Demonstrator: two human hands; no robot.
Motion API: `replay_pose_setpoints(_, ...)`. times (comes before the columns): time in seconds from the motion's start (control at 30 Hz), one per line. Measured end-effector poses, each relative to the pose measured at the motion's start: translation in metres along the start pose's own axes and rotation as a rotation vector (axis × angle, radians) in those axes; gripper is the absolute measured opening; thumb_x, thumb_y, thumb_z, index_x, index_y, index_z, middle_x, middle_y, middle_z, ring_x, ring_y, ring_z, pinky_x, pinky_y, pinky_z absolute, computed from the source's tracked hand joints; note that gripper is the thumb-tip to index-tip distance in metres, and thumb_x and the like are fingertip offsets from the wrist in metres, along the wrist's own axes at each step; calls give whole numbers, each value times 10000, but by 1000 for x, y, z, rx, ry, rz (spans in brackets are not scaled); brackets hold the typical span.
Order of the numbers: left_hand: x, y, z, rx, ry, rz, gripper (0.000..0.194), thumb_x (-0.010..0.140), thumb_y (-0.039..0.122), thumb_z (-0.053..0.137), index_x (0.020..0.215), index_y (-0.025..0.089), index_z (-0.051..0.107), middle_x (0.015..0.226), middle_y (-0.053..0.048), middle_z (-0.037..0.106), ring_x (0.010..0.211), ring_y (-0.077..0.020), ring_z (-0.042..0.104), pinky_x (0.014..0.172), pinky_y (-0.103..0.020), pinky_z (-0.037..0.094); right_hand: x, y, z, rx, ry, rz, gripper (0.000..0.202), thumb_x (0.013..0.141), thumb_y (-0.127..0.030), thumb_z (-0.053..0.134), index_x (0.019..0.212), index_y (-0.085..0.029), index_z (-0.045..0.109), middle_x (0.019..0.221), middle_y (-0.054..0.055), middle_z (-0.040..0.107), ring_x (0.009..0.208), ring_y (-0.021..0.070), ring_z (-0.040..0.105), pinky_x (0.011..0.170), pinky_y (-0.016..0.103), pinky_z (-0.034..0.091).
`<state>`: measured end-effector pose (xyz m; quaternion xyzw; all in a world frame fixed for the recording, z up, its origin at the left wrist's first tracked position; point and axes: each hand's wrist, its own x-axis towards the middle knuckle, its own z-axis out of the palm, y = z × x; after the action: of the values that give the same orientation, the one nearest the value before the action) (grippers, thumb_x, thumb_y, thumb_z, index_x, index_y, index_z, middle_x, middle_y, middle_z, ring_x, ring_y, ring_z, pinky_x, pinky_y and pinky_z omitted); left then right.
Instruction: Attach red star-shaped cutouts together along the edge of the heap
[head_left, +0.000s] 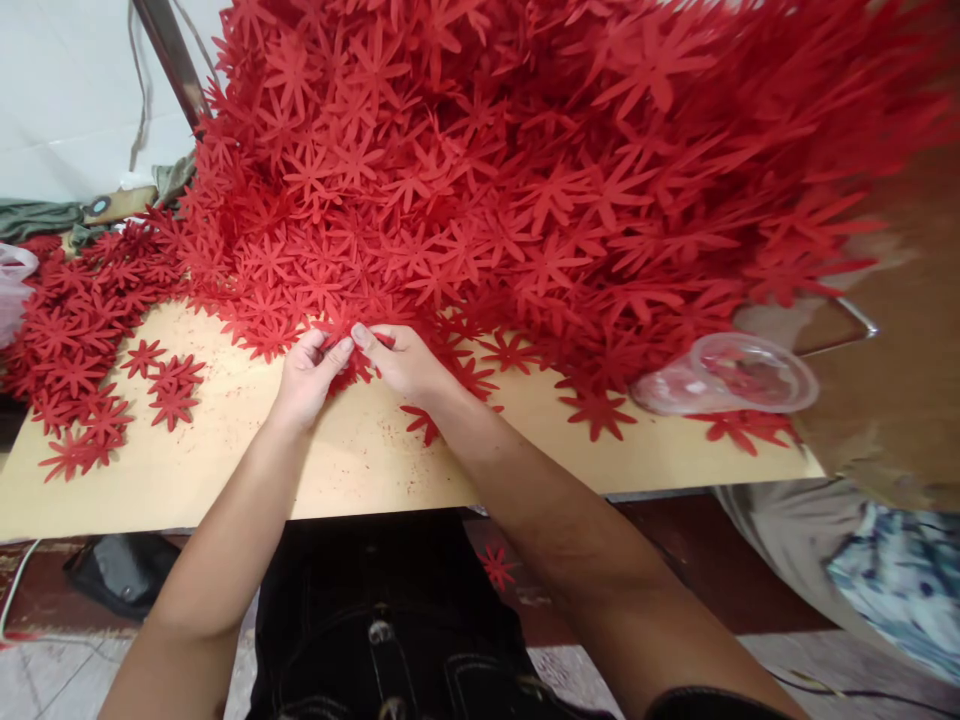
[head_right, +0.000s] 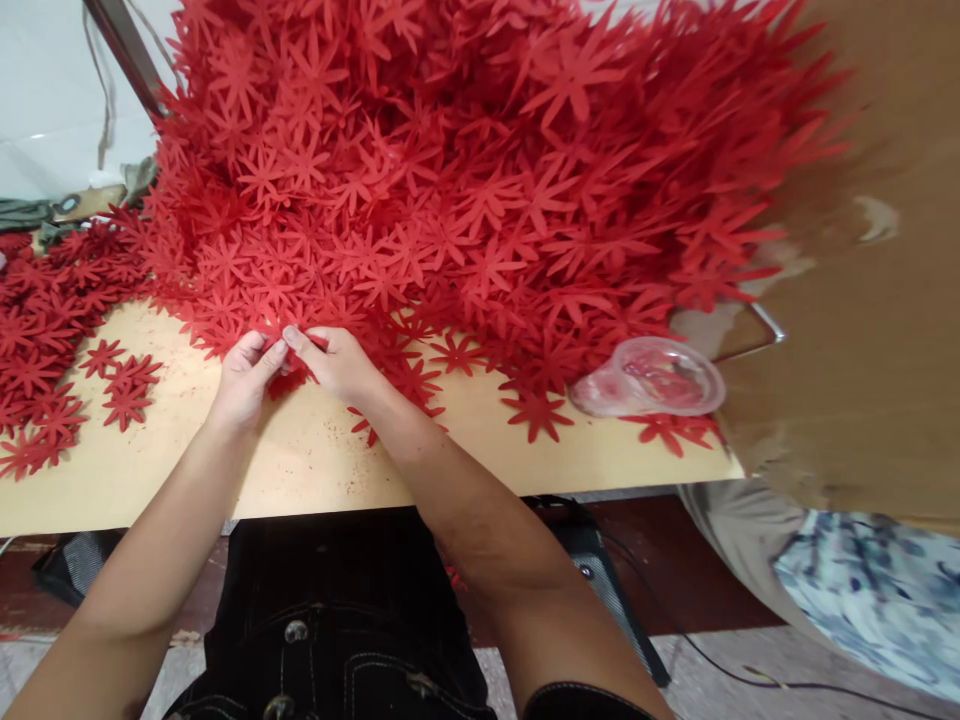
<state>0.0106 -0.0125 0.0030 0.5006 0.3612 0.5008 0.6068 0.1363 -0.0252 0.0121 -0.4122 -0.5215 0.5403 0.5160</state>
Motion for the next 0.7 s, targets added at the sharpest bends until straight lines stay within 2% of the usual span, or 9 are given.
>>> replay_pose_setpoints(0.1,1,0,2,-18,-24,-12,385,519,435,842,779,202,680,665,32,652,629,-88,595,700,-240,514,2,5,0,-27,-50,34,677,611,-861,448,467,-206,354,434,-55,315,446,59,297,477,252,267)
replay_pose_setpoints(0.23,3,-4,1,-24,34,15,344,541,374,843,769,187,666,678,23,675,669,-109,641,753,-275,527,2,10,-2,-59,-89,68,679,708,-842,333,472,-206,340,439,-48,318,445,63,288,477,257,241)
replay_pose_setpoints(0.4,3,-6,3,-6,125,56,294,578,367,819,721,176,648,702,15,694,674,-104,637,740,-263,519,0,8,-1,-57,-52,22,636,651,-818,466,511,-208,354,472,-66,321,467,59,297,490,258,255)
replay_pose_setpoints(0.5,5,-4,-1,-96,218,70,289,590,361,815,722,184,629,697,30,685,649,-82,618,702,-235,507,0,7,-6,-93,-20,23,606,599,-772,574,532,-197,400,489,-76,347,480,51,312,494,249,260)
replay_pose_setpoints(0.6,10,-2,-9,-184,328,89,325,571,382,824,724,192,609,719,26,686,651,-78,617,683,-225,503,1,6,-15,-100,44,46,570,615,-699,640,512,-189,406,469,-78,358,465,42,314,483,239,255)
replay_pose_setpoints(0.7,11,-2,-13,-165,316,85,351,536,387,840,728,199,614,743,21,695,661,-83,617,667,-221,501,1,4,-21,-7,71,35,509,649,-644,664,548,-181,476,517,-55,462,486,43,395,505,226,326)
